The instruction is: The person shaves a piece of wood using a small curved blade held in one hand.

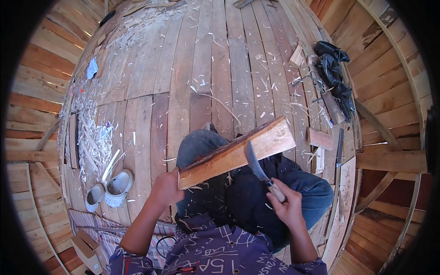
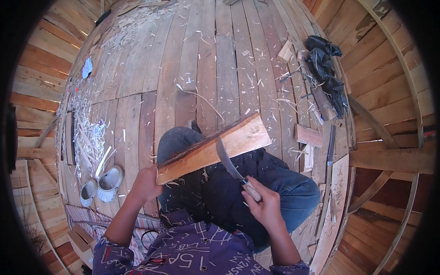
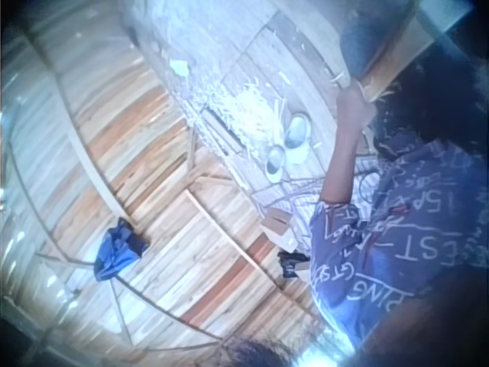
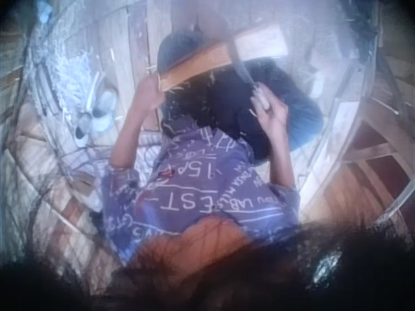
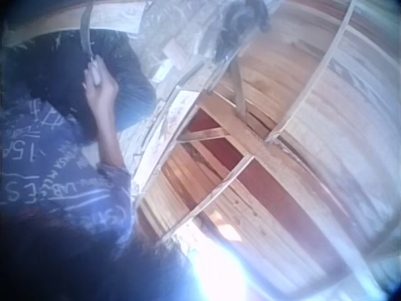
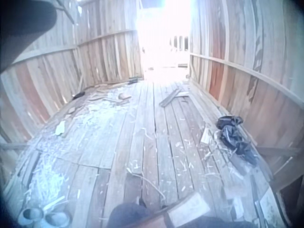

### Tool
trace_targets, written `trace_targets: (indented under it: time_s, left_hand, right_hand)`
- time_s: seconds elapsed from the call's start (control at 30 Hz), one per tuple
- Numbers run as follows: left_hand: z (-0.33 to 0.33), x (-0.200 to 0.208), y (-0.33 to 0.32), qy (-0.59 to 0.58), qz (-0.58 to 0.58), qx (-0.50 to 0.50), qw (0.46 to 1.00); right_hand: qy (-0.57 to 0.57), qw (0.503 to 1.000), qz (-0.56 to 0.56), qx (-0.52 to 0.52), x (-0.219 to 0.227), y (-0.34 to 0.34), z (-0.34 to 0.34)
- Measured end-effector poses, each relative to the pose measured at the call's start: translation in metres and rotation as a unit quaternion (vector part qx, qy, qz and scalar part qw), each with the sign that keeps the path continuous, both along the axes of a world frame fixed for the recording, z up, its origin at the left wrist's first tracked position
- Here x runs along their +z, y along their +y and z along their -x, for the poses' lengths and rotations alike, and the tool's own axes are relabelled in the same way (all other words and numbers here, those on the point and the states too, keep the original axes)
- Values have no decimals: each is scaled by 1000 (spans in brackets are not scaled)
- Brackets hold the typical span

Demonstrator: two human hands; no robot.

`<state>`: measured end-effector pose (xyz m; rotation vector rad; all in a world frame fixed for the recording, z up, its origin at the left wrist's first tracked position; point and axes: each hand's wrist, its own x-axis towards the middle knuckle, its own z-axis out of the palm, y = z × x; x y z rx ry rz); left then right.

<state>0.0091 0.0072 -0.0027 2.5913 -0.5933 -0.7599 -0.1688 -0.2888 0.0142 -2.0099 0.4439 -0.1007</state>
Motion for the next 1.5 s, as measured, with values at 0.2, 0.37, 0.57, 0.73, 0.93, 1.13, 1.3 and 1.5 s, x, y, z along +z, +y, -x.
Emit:
trace_targets:
  time_s: [0.2,0.37,0.57,0.73,0.93,1.13,1.3,1.5]
  left_hand:
    - [2,-5,3,-24,-8,-7,1000]
    - [5,-11,6,-36,20,-6,999]
    - [3,-8,3,-26,30,-11,999]
    - [3,-4,2,-28,22,-3,999]
    - [4,-7,0,-35,29,-1,999]
    - [3,-9,4,-35,22,-6,999]
    - [4,-1,-3,-34,27,1,999]
    - [3,5,-7,6,-10,22,1000]
  right_hand:
    - [9,996,-20,-91,-2,3,0]
    - [-56,955,-130,-260,-16,-11,6]
    - [-38,991,-51,-116,-12,-6,7]
    - [5,995,-87,-43,-14,3,4]
    - [-18,992,-114,-58,-25,11,3]
    - [84,925,-371,-10,-25,-12,8]
    - [12,921,-388,7,-18,-13,15]
    - [-47,997,-52,12,-25,2,9]
